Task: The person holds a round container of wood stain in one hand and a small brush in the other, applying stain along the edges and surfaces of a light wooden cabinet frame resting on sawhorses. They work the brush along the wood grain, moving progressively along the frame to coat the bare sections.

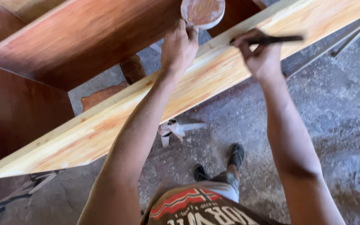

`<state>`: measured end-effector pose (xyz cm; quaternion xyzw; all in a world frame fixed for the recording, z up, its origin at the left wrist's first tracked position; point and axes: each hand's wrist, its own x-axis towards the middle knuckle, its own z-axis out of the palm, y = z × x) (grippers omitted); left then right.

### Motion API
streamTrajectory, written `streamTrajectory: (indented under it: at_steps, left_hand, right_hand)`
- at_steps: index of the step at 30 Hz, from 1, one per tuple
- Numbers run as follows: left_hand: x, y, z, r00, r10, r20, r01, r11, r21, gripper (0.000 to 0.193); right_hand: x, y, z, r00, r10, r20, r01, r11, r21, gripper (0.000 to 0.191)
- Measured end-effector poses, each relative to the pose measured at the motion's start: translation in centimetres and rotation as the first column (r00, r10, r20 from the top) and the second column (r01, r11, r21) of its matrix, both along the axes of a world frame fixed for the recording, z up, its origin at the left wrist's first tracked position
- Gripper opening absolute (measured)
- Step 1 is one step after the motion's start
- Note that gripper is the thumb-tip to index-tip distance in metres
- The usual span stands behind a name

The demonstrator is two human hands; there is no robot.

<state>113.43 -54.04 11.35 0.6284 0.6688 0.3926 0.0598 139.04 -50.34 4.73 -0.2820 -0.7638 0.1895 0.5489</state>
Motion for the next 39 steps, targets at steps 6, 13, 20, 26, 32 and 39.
streamTrajectory:
  at_steps: [6, 13, 20, 26, 32, 39]
  left_hand:
    - [-0.3, 0.2, -0.4, 0.998, -0.017, 0.056, 0.019, 0.999, -0.047, 0.024]
    - [-0.4, 0.6, -0.7, 1.0, 0.013, -0.028, -0.013, 1.0, 0.008, 0.024]
    - [-0.4, 0.0, -0.1, 1.0, -0.001, 0.027, 0.002, 0.998, -0.062, 0.025]
    - [-0.3, 0.2, -0.3, 0.999, 0.029, 0.016, -0.027, 0.996, -0.089, 0.027]
    - [-0.8, 0.3, -0.7, 1.0, 0.002, -0.027, 0.0, 0.999, 0.054, 0.026]
    - [-0.7, 0.0, -0.1, 0.999, 0.014, 0.03, -0.009, 0.988, -0.152, 0.027]
  right_hand:
    - [0.6, -0.8, -0.1, 0.979, -0.115, -0.166, 0.096, 0.988, -0.117, 0.012]
    - [-1.1, -1.2, 1.5, 0.999, -0.001, 0.043, 0.004, 0.997, -0.071, 0.017]
    - [-1.0, -0.6, 1.6, 0.995, -0.084, -0.045, 0.081, 0.996, -0.048, 0.012]
    - [-1.5, -1.6, 2.3, 0.997, 0.058, -0.055, -0.064, 0.992, -0.112, 0.012]
    - [-1.9, -1.7, 2.9, 0.994, 0.081, -0.076, -0.09, 0.988, -0.122, 0.011]
    - [-0.8, -1.3, 2.4, 0.993, -0.074, 0.094, 0.075, 0.997, -0.007, 0.011]
